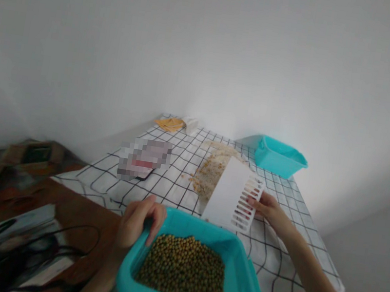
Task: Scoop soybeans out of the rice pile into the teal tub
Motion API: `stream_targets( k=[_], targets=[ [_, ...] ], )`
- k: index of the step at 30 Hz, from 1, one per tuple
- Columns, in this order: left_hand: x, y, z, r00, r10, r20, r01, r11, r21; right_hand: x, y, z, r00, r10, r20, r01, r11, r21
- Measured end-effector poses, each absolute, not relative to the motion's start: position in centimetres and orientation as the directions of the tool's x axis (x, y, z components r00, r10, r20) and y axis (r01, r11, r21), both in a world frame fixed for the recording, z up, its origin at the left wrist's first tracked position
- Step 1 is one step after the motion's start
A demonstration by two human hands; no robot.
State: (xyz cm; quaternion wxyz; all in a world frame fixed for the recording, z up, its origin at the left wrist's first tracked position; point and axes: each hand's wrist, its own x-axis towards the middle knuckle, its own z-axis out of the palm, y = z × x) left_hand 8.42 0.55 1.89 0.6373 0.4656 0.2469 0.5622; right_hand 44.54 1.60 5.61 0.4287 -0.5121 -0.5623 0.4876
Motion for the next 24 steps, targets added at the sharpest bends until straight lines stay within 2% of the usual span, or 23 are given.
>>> stream_targets(
  k=[5,14,18,24],
  targets=[
    [8.4,0.7,1.7,0.243,0.945,0.219,-0.488,-0.076,0.869,43.5,1.4,4.7,-0.071,0.996,-0.062,0.013,-0.062,-0.998],
    [8.6,0.6,1.7,0.224,0.950,0.216,-0.496,-0.080,0.865,45.1,2.0,7.5,0.080,0.987,0.143,0.102,0.134,-0.986],
    [8.6,0.6,1.7,0.220,0.952,0.213,-0.492,-0.080,0.867,44.4,3.5,7.4,0.143,0.974,0.178,0.093,0.165,-0.982],
    [8.7,0.6,1.7,0.215,0.955,0.202,-0.492,-0.073,0.867,43.3,4.6,5.6,0.139,0.971,0.192,0.080,0.183,-0.980]
  ],
)
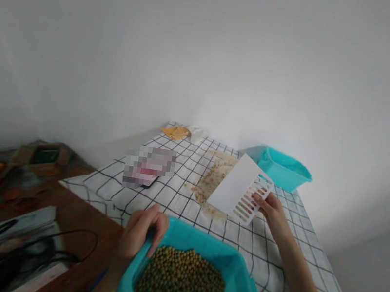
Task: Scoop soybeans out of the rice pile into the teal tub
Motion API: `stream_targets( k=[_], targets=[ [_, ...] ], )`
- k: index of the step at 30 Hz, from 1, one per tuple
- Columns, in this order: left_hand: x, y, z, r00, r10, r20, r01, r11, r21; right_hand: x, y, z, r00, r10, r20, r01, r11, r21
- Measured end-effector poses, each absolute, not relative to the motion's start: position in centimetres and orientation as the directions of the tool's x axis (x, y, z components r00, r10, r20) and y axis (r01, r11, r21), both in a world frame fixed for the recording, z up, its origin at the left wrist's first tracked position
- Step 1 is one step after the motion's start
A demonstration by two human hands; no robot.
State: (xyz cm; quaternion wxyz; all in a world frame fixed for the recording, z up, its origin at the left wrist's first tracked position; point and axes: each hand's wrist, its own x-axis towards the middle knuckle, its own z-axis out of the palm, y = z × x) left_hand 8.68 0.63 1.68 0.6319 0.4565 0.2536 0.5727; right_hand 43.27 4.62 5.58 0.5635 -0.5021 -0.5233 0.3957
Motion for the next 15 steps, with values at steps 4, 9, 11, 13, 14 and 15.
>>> stream_targets(
  k=[4,9,11,13,14,15],
  targets=[
    [8.74,0.62,1.55,0.213,0.955,0.206,-0.506,-0.072,0.860,43.10,4.60,5.10,0.121,0.977,0.178,0.087,0.168,-0.982],
    [8.78,0.60,1.42,0.211,0.951,0.224,-0.515,-0.087,0.853,43.12,4.28,5.26,0.103,0.979,0.174,0.095,0.165,-0.982],
    [8.78,0.57,1.48,0.210,0.950,0.229,-0.515,-0.092,0.852,43.15,4.14,5.32,0.093,0.980,0.175,0.102,0.166,-0.981],
    [8.77,0.55,1.58,0.209,0.950,0.230,-0.512,-0.094,0.854,43.19,4.02,5.32,0.087,0.981,0.174,0.106,0.165,-0.981],
    [8.78,0.54,1.62,0.208,0.951,0.229,-0.509,-0.094,0.856,43.21,3.97,5.30,0.086,0.981,0.173,0.106,0.164,-0.981],
    [8.78,0.54,1.66,0.207,0.952,0.227,-0.506,-0.095,0.858,43.25,3.93,5.27,0.087,0.981,0.174,0.105,0.164,-0.981]
  ],
)
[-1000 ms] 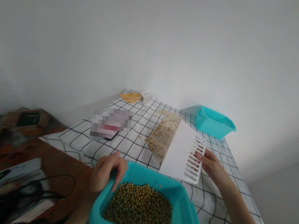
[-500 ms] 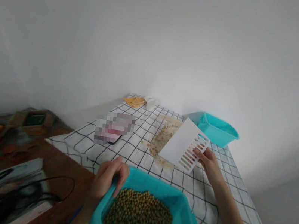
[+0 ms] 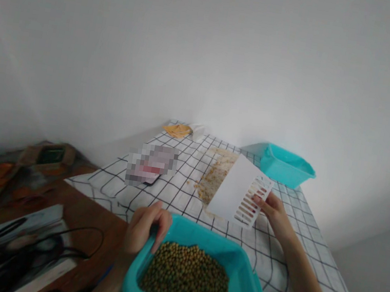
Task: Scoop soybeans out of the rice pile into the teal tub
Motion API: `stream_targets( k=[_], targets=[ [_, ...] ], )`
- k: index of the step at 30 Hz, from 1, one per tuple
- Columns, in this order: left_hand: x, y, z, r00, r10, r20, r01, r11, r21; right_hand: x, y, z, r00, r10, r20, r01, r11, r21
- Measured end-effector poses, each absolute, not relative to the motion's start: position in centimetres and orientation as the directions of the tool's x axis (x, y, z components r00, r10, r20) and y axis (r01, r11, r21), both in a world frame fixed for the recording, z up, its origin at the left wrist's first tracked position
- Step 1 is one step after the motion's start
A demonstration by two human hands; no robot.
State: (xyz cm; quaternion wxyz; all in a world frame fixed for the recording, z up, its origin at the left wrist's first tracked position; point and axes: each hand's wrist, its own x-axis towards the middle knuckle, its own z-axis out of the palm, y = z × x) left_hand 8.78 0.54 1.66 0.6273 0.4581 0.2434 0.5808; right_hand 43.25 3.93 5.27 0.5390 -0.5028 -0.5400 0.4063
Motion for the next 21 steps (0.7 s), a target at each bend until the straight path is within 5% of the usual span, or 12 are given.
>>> stream_targets(
  k=[21],
  targets=[
    [8.86,0.59,1.84,0.194,0.960,0.200,-0.485,-0.083,0.870,43.36,3.47,5.15,0.039,0.982,0.184,0.107,0.179,-0.978]
  ],
)
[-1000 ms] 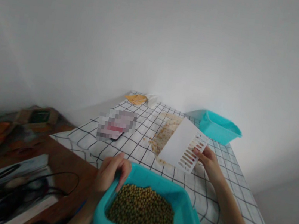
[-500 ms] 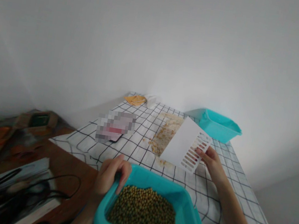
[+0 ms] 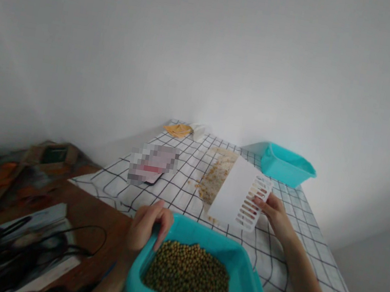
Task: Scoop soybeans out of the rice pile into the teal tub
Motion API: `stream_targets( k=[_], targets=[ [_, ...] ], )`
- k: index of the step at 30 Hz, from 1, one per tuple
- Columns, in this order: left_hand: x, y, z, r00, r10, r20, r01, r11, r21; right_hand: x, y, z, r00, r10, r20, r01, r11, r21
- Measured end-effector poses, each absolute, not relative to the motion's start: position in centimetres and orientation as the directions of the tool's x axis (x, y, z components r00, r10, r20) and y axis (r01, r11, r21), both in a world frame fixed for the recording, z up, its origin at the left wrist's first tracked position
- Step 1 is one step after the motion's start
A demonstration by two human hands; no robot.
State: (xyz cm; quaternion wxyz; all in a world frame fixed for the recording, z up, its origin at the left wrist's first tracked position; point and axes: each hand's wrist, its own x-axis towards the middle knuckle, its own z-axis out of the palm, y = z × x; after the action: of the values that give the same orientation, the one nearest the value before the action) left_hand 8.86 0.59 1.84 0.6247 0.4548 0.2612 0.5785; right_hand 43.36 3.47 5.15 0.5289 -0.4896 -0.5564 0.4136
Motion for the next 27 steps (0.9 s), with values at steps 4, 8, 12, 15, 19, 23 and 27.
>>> stream_targets(
  k=[4,8,12,15,19,23,27],
  targets=[
    [8.89,0.59,1.64,0.193,0.959,0.207,-0.481,-0.092,0.872,43.39,3.33,5.24,0.042,0.979,0.201,0.101,0.196,-0.975],
    [8.94,0.44,1.69,0.186,0.957,0.225,-0.480,-0.111,0.870,43.57,3.15,5.30,0.041,0.978,0.204,0.118,0.198,-0.973],
    [8.82,0.29,2.02,0.190,0.956,0.222,-0.470,-0.110,0.876,43.74,3.01,5.35,0.078,0.976,0.205,0.124,0.195,-0.973],
    [8.69,0.20,2.18,0.198,0.954,0.225,-0.465,-0.110,0.878,43.71,2.92,5.51,0.061,0.976,0.211,0.135,0.201,-0.970],
    [8.63,0.15,2.19,0.211,0.950,0.232,-0.468,-0.110,0.877,43.55,2.76,5.68,0.026,0.976,0.217,0.145,0.211,-0.967],
    [8.65,0.21,2.05,0.209,0.946,0.248,-0.478,-0.122,0.870,43.26,2.56,5.74,0.017,0.976,0.218,0.124,0.215,-0.969],
    [8.70,0.26,1.93,0.202,0.950,0.238,-0.468,-0.120,0.876,43.00,2.49,5.78,0.004,0.981,0.194,0.135,0.191,-0.972]
  ],
)
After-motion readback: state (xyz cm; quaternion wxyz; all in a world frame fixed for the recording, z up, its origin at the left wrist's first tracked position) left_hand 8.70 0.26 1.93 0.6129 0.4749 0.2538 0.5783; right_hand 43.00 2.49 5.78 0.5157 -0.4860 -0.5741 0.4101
